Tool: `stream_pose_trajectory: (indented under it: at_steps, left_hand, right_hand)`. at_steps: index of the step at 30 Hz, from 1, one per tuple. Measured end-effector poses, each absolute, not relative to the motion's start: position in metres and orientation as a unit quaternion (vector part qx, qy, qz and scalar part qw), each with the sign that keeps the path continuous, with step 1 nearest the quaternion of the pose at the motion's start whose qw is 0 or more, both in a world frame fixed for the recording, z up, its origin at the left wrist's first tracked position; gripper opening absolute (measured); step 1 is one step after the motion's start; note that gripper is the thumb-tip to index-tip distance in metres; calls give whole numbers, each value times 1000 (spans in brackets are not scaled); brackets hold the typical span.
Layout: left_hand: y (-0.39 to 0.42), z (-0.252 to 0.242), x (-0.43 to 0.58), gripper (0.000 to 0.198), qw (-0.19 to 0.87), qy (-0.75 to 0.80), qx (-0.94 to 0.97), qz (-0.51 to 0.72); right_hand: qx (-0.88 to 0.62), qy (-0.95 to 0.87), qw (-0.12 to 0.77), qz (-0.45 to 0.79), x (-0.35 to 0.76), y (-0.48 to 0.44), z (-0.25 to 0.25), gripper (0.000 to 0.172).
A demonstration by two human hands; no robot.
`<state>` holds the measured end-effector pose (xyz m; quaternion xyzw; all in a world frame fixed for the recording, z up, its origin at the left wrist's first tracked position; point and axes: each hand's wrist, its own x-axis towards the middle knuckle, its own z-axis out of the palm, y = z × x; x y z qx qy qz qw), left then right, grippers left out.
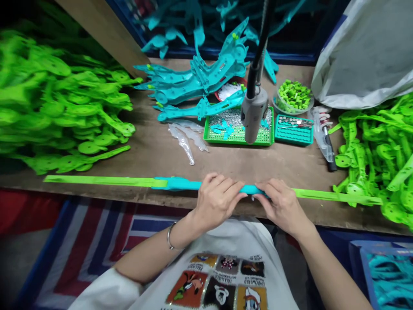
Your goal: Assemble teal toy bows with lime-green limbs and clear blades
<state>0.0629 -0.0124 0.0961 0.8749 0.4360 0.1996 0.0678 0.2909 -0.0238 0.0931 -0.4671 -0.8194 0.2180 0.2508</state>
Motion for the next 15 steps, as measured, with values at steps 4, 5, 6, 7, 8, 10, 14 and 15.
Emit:
stream_pose_trajectory:
  at_steps: [4,5,6,7,8,10,14,15]
  left_hand:
    - [-15,97,74,37,94,436,872,203]
    - [-15,99,71,41,102,429,872,214]
    - [-15,102,64,45,104,423,872,222]
    - [-15,105,52,49,99,422,873,224]
    - [-17,111,34,53,87,429,872,219]
    - [-22,124,-13,58,50,470,862,184]
    - [-30,139,-109,72,-14,555,829,70]
    - [-30,139,-123,66,-21,549,835,35]
  right_hand:
    - [-448,-831,240,227,281,-18,92,26]
    - [-438,-834,254,220,279,-16,90,29]
    - [-430,-836,266,212,280,-14,87,29]
    - [-426,-837,273,206,283,-12,84,28]
    - [-429,-838,270,202,288,-9,82,25]
    - [-456,-832,253,189,300,-3,81,25]
    - [-478,-834,232,150,293,-2,101,48]
    - [-464,-841,237,147,276,-4,109,58]
